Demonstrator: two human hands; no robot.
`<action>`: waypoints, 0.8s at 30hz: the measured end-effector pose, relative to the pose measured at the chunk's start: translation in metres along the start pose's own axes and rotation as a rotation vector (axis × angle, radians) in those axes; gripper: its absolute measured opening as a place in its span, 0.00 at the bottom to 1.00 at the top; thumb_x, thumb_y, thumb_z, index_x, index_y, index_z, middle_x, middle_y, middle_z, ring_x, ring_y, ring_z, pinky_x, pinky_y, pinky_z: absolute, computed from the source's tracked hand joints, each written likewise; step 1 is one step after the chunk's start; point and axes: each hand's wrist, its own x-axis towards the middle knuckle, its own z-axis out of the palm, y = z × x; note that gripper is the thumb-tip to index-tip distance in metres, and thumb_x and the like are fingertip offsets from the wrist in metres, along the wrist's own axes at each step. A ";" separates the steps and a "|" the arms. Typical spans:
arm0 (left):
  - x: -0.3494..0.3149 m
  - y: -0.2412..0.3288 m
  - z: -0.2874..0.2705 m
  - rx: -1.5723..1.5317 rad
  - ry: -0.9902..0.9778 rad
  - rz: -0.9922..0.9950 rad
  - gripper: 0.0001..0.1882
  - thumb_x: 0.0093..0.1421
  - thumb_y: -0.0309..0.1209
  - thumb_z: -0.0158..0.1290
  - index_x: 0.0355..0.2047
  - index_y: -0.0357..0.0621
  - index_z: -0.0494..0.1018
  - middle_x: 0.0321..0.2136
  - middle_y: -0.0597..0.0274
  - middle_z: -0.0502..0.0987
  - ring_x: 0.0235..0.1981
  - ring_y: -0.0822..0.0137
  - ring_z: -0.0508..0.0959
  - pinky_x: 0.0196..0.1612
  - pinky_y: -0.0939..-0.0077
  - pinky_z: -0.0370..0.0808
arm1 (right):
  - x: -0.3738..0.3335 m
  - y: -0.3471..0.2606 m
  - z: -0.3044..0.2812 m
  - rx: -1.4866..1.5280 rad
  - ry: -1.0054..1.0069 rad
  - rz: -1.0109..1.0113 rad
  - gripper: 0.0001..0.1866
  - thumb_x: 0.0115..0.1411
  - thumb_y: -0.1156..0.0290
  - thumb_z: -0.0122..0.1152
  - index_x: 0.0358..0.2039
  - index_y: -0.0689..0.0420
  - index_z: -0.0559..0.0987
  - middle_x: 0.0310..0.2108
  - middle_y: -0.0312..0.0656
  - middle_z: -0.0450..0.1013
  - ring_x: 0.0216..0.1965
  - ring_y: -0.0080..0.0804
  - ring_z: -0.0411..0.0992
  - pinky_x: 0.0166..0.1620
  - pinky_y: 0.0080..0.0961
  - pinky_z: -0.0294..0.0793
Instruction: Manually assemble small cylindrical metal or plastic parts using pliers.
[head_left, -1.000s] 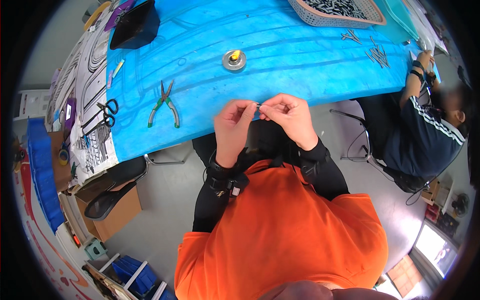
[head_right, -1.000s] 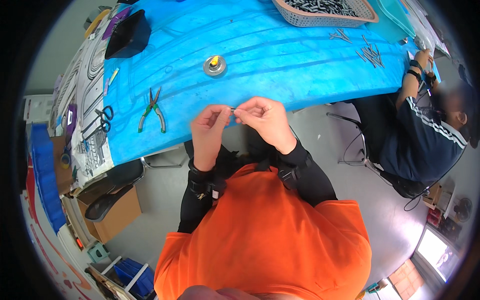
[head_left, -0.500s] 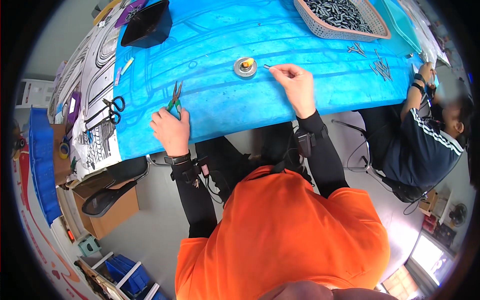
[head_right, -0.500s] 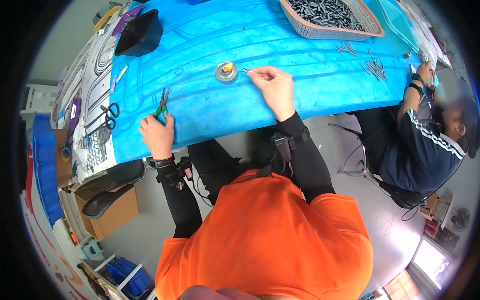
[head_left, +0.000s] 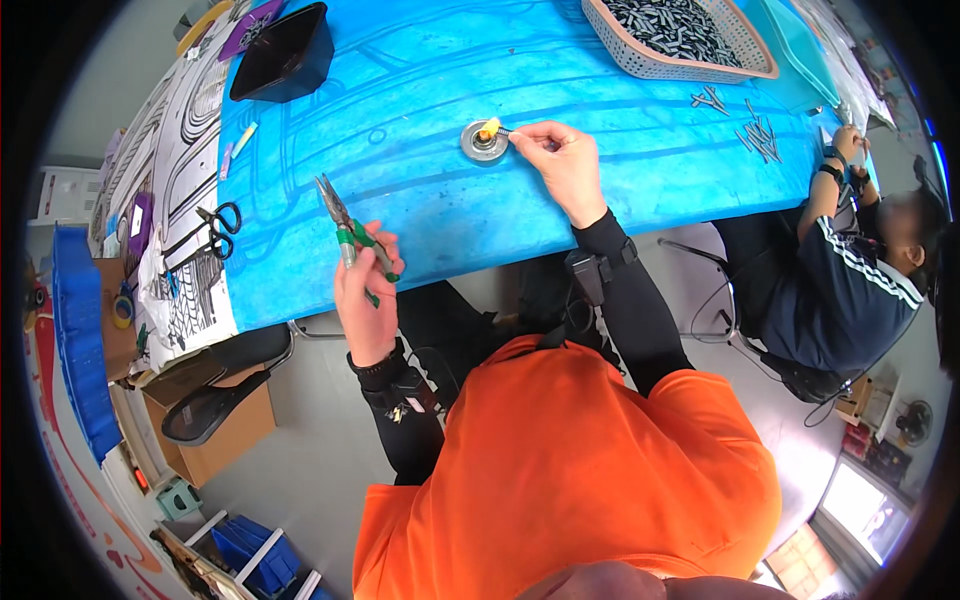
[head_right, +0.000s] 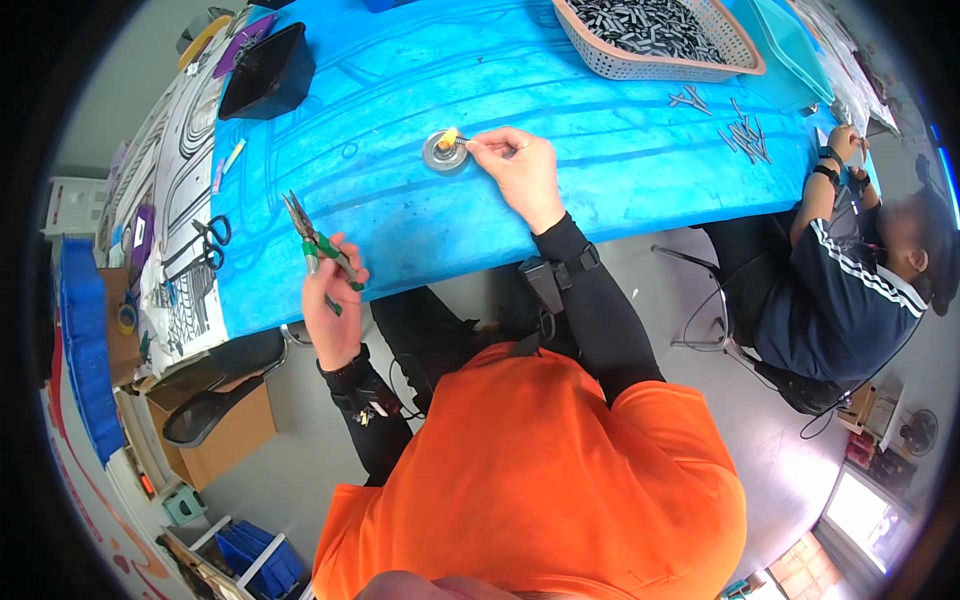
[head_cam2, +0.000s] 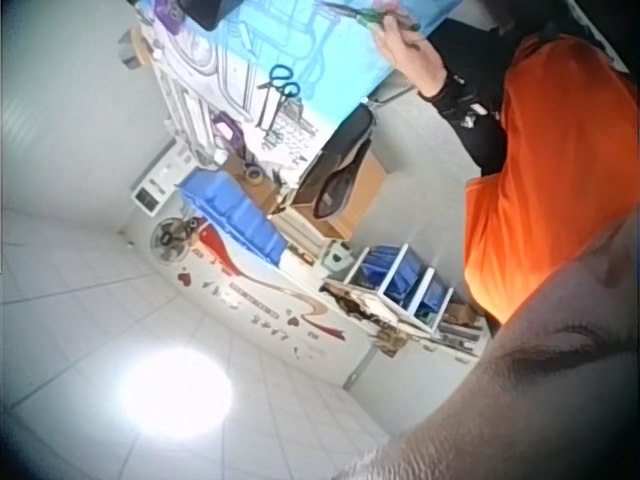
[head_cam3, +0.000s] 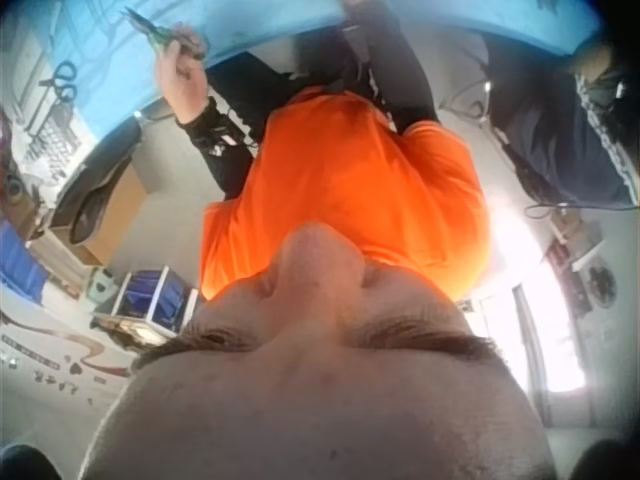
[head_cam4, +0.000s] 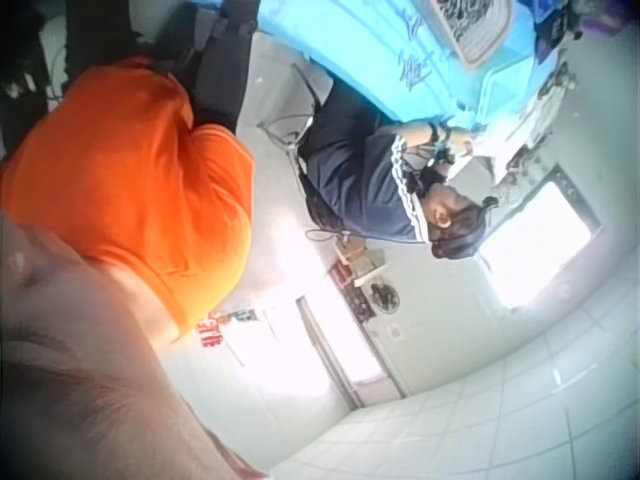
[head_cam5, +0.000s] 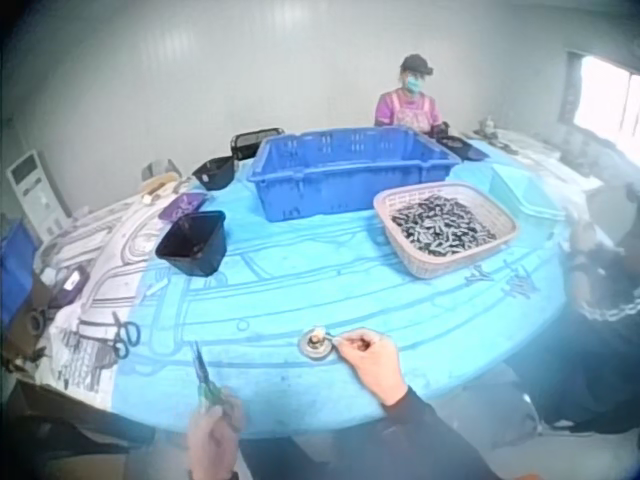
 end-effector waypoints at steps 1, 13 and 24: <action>-0.001 -0.002 0.003 0.024 -0.021 0.007 0.19 0.60 0.31 0.46 0.49 0.31 0.67 0.37 0.55 0.74 0.33 0.70 0.70 0.36 0.76 0.66 | 0.000 0.000 0.001 0.052 -0.027 -0.063 0.07 0.54 0.73 0.66 0.31 0.63 0.82 0.23 0.29 0.74 0.25 0.10 0.65 0.30 0.11 0.66; 0.001 -0.014 0.015 0.049 -0.096 -0.019 0.20 0.55 0.27 0.48 0.47 0.30 0.68 0.37 0.53 0.73 0.34 0.69 0.70 0.37 0.76 0.65 | 0.001 0.002 0.004 0.030 -0.007 -0.090 0.07 0.51 0.72 0.68 0.29 0.62 0.83 0.21 0.32 0.75 0.23 0.13 0.65 0.27 0.14 0.65; -0.001 -0.026 0.022 0.195 -0.094 -0.075 0.18 0.56 0.23 0.46 0.47 0.32 0.69 0.37 0.57 0.74 0.35 0.72 0.71 0.38 0.79 0.66 | 0.000 0.005 0.005 -0.106 0.062 -0.080 0.08 0.49 0.69 0.69 0.29 0.58 0.84 0.18 0.31 0.71 0.20 0.13 0.60 0.23 0.15 0.60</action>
